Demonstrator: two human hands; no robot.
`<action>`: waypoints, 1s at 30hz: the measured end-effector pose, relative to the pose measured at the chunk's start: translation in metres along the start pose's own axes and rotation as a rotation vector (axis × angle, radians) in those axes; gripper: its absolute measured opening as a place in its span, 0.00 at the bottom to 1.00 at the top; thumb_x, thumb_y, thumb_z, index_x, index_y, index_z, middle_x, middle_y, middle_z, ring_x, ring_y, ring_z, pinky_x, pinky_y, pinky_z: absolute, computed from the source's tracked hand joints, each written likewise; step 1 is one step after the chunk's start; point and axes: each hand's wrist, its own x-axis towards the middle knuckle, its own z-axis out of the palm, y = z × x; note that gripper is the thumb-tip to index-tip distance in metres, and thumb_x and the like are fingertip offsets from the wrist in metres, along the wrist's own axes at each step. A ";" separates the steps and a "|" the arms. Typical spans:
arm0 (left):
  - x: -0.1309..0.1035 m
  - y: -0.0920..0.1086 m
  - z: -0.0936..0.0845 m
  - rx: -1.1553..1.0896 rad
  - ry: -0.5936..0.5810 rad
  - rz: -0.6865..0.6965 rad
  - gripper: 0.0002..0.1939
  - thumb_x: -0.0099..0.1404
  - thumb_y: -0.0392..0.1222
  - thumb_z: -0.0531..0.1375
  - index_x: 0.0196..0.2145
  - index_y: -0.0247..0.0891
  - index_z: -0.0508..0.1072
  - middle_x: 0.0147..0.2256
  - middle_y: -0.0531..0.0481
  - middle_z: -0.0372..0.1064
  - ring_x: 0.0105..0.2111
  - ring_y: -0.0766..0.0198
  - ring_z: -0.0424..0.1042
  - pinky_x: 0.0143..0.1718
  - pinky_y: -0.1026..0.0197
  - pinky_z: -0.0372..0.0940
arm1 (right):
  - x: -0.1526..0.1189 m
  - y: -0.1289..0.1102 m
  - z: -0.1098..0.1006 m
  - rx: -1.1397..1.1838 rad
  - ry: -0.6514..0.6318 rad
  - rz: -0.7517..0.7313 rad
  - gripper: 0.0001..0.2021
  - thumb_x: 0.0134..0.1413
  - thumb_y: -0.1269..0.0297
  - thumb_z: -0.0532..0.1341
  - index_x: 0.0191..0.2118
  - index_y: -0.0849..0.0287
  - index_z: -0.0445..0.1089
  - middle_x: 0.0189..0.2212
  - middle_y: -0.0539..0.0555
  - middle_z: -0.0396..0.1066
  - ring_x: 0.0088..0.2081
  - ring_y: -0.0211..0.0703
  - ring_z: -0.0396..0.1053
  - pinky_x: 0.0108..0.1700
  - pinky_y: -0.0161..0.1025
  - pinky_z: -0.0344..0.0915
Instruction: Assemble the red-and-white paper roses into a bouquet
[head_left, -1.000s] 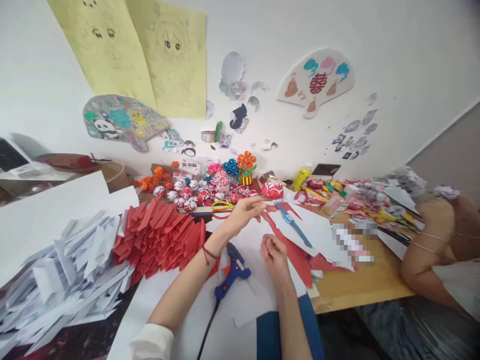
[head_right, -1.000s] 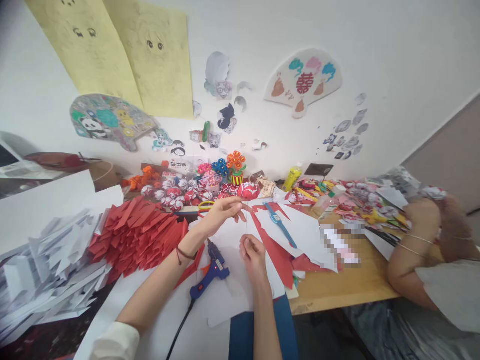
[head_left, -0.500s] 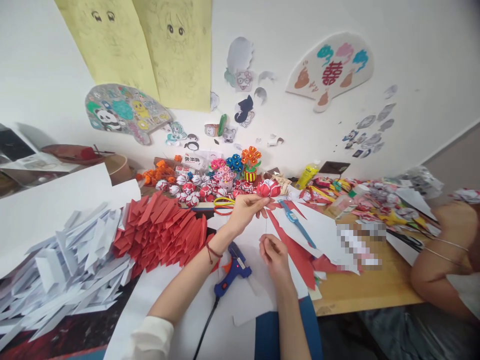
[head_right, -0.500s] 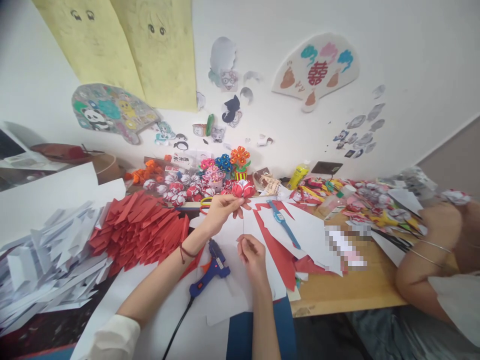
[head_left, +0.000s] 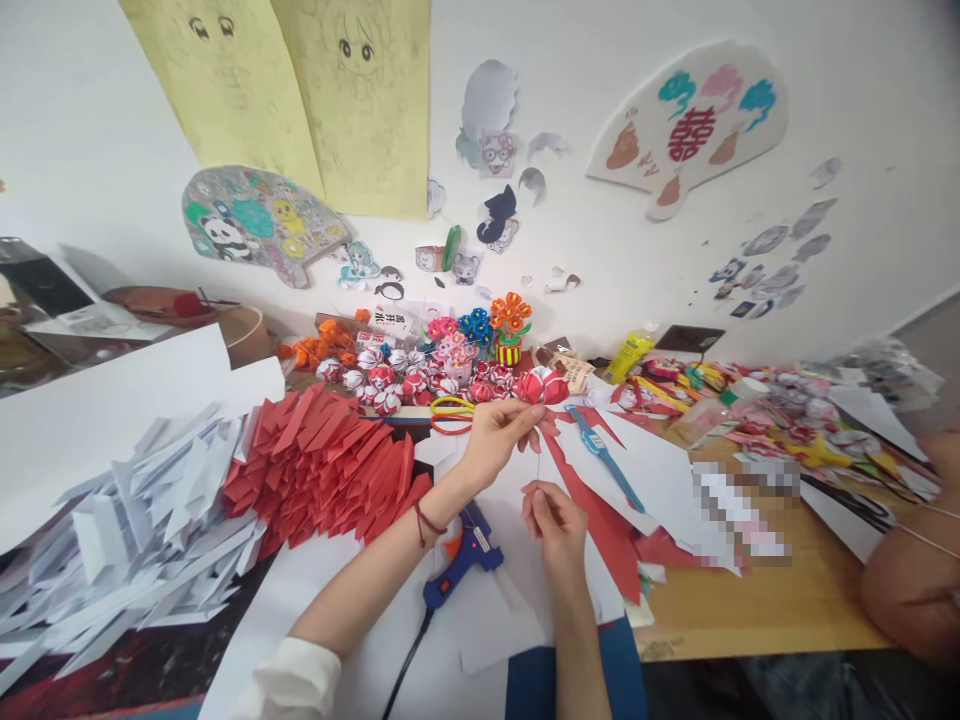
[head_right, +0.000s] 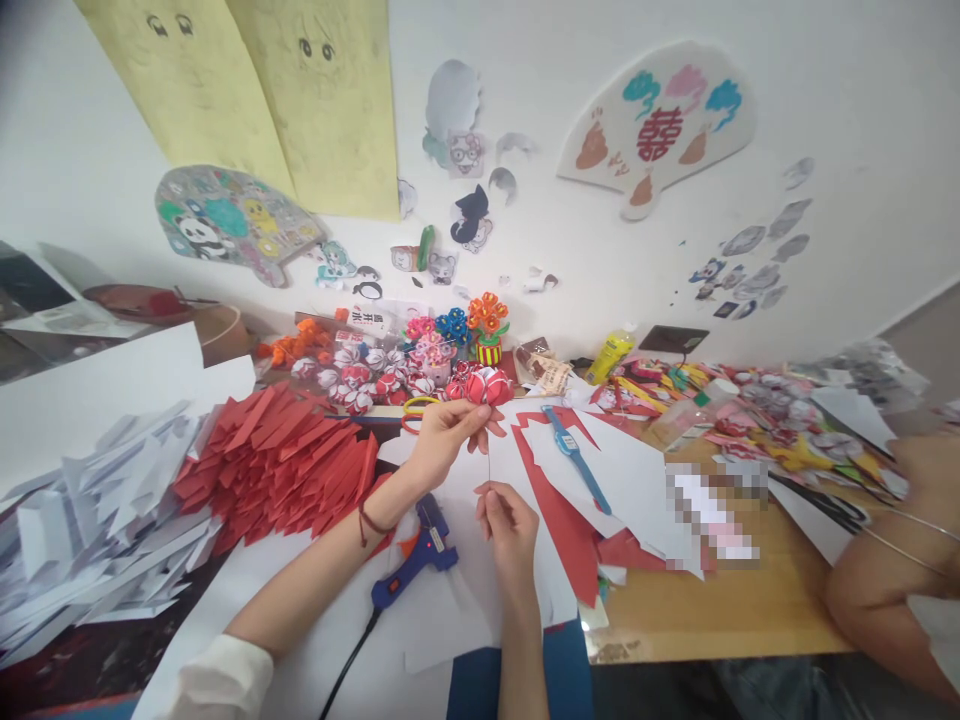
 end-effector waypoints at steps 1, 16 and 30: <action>0.000 -0.001 0.000 -0.004 0.005 -0.004 0.19 0.64 0.53 0.62 0.34 0.32 0.80 0.27 0.44 0.77 0.18 0.71 0.66 0.19 0.67 0.55 | 0.000 0.000 0.000 -0.011 -0.001 -0.004 0.13 0.62 0.56 0.58 0.34 0.60 0.71 0.21 0.48 0.62 0.18 0.30 0.53 0.21 0.33 0.48; 0.004 -0.006 -0.007 -0.106 0.026 -0.034 0.16 0.65 0.49 0.62 0.33 0.32 0.80 0.26 0.46 0.76 0.18 0.73 0.63 0.20 0.67 0.53 | 0.000 0.004 0.002 -0.032 -0.037 0.035 0.14 0.62 0.54 0.58 0.38 0.60 0.72 0.20 0.49 0.65 0.20 0.35 0.62 0.22 0.33 0.58; 0.018 0.015 -0.029 -0.083 0.181 0.015 0.16 0.61 0.52 0.64 0.34 0.35 0.79 0.27 0.49 0.75 0.19 0.73 0.62 0.20 0.67 0.54 | 0.000 0.004 0.003 -0.166 -0.035 0.125 0.17 0.60 0.50 0.59 0.36 0.60 0.74 0.25 0.53 0.72 0.25 0.38 0.66 0.29 0.36 0.64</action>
